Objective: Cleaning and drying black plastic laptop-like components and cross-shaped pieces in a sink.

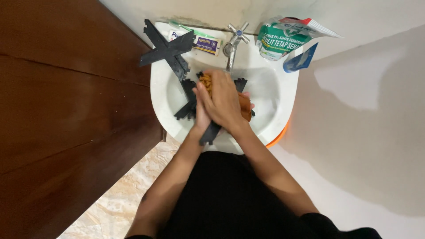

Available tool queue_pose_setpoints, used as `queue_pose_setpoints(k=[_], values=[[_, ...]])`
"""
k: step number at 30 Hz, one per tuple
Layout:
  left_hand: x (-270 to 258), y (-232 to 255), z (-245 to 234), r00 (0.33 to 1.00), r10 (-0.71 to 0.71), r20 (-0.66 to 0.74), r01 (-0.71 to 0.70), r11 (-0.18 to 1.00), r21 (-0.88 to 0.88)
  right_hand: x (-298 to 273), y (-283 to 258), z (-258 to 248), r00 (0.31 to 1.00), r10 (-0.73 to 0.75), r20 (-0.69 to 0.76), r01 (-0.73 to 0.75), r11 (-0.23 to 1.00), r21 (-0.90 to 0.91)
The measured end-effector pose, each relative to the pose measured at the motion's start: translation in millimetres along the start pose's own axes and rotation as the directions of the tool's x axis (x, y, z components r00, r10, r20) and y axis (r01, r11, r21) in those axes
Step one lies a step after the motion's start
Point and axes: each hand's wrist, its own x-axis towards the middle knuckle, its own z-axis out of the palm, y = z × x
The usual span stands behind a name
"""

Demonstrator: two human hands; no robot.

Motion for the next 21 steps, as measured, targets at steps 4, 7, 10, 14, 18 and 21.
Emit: queue_pose_setpoints(k=[4,7,10,14,18,21], values=[[-12.2,39.6,12.6,0.994,-0.009,0.108,0.000,0.997,0.083,-28.0,-14.0,-16.3,0.984,-0.154,0.094,0.147,0.986,0.076],[-28.4,59.0,58.2,0.955,-0.120,0.271,0.137,0.990,-0.044,-47.0,-24.0,-25.5,0.961,-0.219,0.169,0.201,0.972,0.118],[-33.1,58.9,73.4,0.952,-0.136,0.273,0.191,0.964,-0.184,-58.6,-32.4,-26.1,0.956,-0.227,0.186,0.202,0.969,0.143],[-39.7,58.4,90.2,0.944,-0.033,0.329,0.166,0.907,-0.388,-71.9,-32.1,-18.5,0.906,-0.365,0.213,0.327,0.925,0.193],[-47.8,71.4,112.2,0.951,-0.111,0.288,0.213,0.910,-0.355,-63.0,-21.1,-18.3,0.963,-0.264,0.059,0.262,0.964,0.033],[-44.3,70.8,87.5,0.962,-0.021,0.272,0.117,0.933,-0.340,-65.6,-4.4,-26.0,0.987,-0.160,-0.016,0.157,0.981,-0.109]])
